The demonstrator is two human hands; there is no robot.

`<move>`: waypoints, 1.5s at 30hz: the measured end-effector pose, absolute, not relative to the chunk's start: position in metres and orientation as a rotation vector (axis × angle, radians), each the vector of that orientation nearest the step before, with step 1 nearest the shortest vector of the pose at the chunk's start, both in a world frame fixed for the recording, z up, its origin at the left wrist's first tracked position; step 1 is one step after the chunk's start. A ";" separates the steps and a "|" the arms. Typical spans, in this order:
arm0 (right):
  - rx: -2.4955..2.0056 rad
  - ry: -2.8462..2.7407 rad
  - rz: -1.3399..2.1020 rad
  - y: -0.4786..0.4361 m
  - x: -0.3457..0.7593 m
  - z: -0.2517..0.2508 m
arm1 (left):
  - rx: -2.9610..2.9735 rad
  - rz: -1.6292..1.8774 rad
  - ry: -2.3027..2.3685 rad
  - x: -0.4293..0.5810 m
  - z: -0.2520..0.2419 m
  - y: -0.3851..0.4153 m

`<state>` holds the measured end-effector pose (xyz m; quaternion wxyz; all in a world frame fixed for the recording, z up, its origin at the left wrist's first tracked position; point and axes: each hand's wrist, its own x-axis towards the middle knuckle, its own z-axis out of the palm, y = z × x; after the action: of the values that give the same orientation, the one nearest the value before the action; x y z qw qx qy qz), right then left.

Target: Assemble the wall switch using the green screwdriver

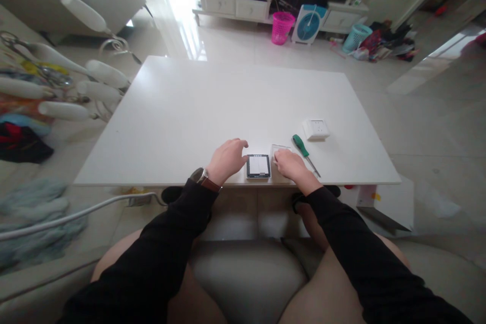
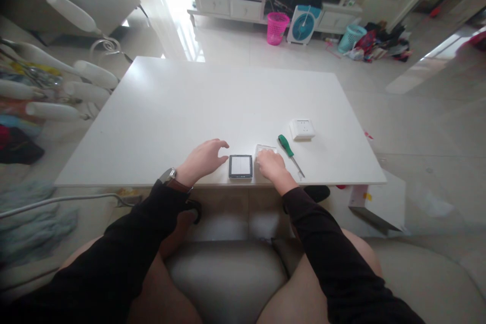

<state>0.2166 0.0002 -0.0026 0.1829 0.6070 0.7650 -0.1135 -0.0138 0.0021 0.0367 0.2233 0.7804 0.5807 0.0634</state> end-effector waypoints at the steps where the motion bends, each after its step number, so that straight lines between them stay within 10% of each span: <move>1: 1.739 2.170 -0.319 0.001 0.218 0.000 | 2.155 0.176 1.602 -0.014 0.037 0.002; 7: 2.250 2.415 -0.554 0.014 0.228 0.020 | 2.106 0.225 1.593 -0.015 0.038 0.003; 14: 2.842 2.015 -2.151 0.023 0.226 0.018 | 1.579 0.476 1.423 -0.001 0.033 0.011; 20: 2.878 1.453 -2.682 0.019 0.219 0.027 | 1.105 0.661 1.271 0.008 0.038 0.008; 34: 2.712 1.399 -2.906 0.021 0.216 0.024 | 0.768 0.831 1.101 0.010 0.054 0.009; 45: 2.304 2.591 -1.743 0.009 0.213 0.026 | 0.751 0.860 1.104 0.014 0.058 0.003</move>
<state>0.2129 0.0086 0.0257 -0.3610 0.5536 0.6227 -0.4188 0.0143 0.0027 0.0583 0.7007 0.3373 0.4959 0.3864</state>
